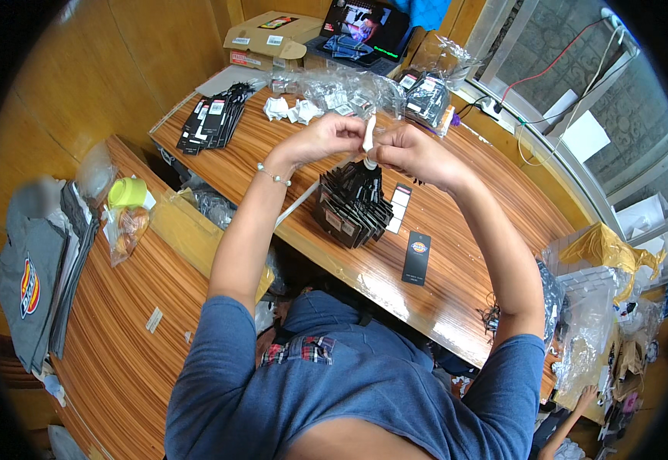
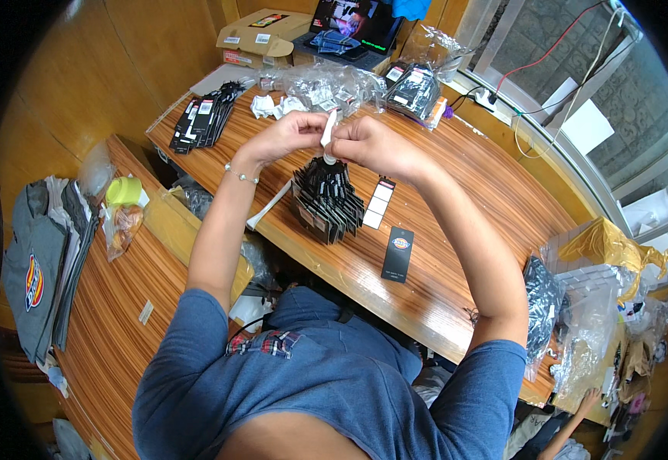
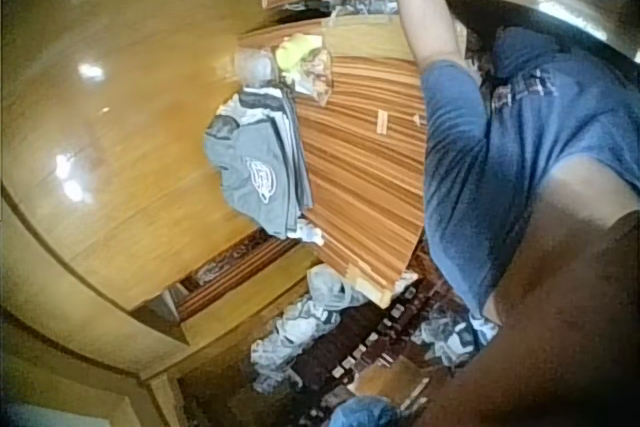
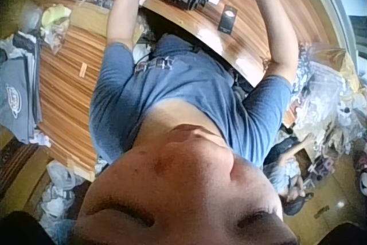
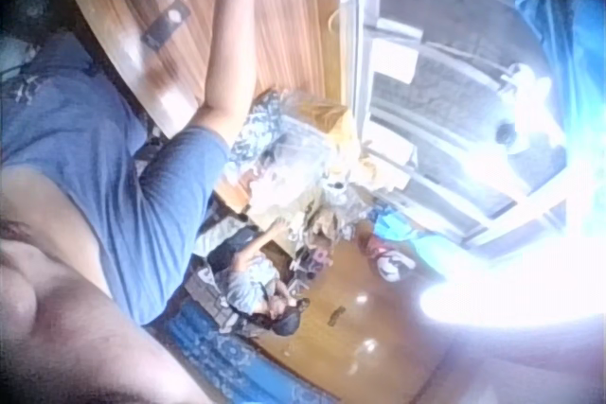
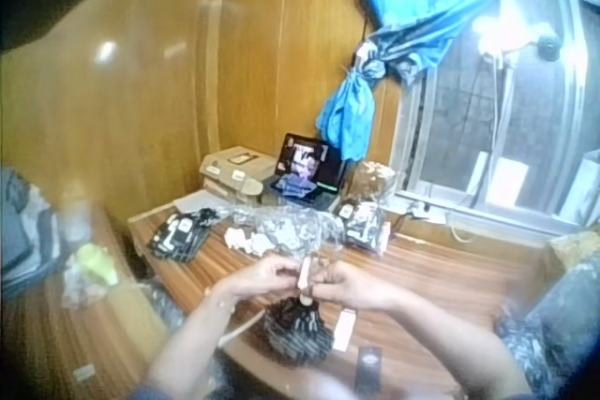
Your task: The person sits at a wooden table and assembles small black cables with rectangular tags. They pick up a tag and a cable, attach the cable to the tag, and place the finished item on a growing stack. The person then gathers the stack of assembled items and secures them with a white zip tie.
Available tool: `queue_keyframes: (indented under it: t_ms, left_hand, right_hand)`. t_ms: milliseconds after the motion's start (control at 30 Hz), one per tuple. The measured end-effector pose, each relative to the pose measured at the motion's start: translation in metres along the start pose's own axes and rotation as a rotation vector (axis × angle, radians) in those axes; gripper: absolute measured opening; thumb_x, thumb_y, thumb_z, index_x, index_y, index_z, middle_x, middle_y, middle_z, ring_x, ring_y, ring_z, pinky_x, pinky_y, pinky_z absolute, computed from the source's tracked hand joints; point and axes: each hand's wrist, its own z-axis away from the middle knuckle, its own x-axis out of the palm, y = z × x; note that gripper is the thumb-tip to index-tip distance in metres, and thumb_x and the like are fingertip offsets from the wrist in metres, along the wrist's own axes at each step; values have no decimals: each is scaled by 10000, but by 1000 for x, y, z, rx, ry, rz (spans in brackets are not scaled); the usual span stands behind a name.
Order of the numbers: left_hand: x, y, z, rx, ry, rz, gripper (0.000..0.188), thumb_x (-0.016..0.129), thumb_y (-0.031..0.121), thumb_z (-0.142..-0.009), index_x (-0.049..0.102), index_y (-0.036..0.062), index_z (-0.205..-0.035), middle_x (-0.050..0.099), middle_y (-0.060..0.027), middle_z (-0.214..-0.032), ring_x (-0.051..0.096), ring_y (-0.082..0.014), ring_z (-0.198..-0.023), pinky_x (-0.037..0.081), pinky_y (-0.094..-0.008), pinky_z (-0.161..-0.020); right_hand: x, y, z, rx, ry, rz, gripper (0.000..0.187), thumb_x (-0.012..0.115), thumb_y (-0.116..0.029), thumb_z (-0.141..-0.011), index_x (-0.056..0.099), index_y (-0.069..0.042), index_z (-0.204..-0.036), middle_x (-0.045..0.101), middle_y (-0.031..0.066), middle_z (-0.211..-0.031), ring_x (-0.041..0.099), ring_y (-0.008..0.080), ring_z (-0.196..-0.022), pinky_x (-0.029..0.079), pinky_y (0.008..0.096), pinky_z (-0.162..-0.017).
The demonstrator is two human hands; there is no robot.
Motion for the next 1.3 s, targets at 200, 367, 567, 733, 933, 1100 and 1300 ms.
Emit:
queue_keyframes:
  t_ms: [200, 367, 567, 733, 933, 1100, 1300]
  left_hand:
    - [18, 12, 8, 165, 411, -129, 112, 484, 91, -879, 530, -9, -857, 562, -3, -767, 525, -77, -760, 433, -226, -698]
    - [22, 22, 17, 36, 371, 42, 86, 467, 119, -895, 490, 37, -892, 499, 14, -732, 423, -27, -604, 358, -160, -535]
    - [4, 31, 17, -144, 194, 207, 63, 487, 120, -879, 444, 89, -915, 481, 27, -708, 325, 3, -527, 245, -137, -453]
    - [6, 46, 10, -282, 158, 17, 328, 506, 363, -868, 534, 85, -696, 456, 63, -661, 314, -4, -524, 250, -169, -453]
    - [9, 44, 6, -115, 92, -70, 239, 606, 284, -825, 617, 48, -863, 540, 62, -727, 386, 1, -586, 288, -156, -499]
    - [14, 38, 8, -132, 231, 156, 176, 601, 204, -833, 604, 42, -902, 590, 15, -808, 427, -10, -627, 320, -155, -520]
    - [9, 33, 12, -191, 233, 465, 178, 591, 185, -840, 562, 30, -922, 593, -29, -811, 433, -20, -623, 332, -158, -513]
  right_hand:
    - [-2, -8, 6, 34, 74, 28, 209, 550, -163, -814, 609, 35, -779, 526, -13, -626, 440, 52, -598, 387, 235, -564]
    - [-1, -8, 6, -83, 109, 211, 202, 564, -157, -788, 598, 40, -821, 548, 74, -601, 470, 107, -568, 410, 293, -566]
    - [0, -5, 7, -75, 191, 479, 238, 559, -180, -813, 572, 56, -789, 483, 98, -561, 425, 130, -527, 372, 317, -530]
    - [2, -8, 8, -83, 218, 586, 216, 558, -179, -804, 585, 36, -808, 505, 153, -589, 461, 197, -525, 388, 334, -542]
    - [9, -15, 8, -97, 261, 724, 212, 561, -229, -765, 628, -42, -841, 595, 178, -684, 587, 331, -670, 453, 412, -606]
    - [9, -13, 9, -121, 277, 721, 228, 552, -259, -799, 625, -52, -858, 602, 177, -712, 587, 333, -686, 453, 412, -615]
    - [2, -4, 6, -131, 236, 584, 258, 534, -274, -833, 612, -29, -834, 589, 178, -696, 575, 331, -678, 435, 410, -605]
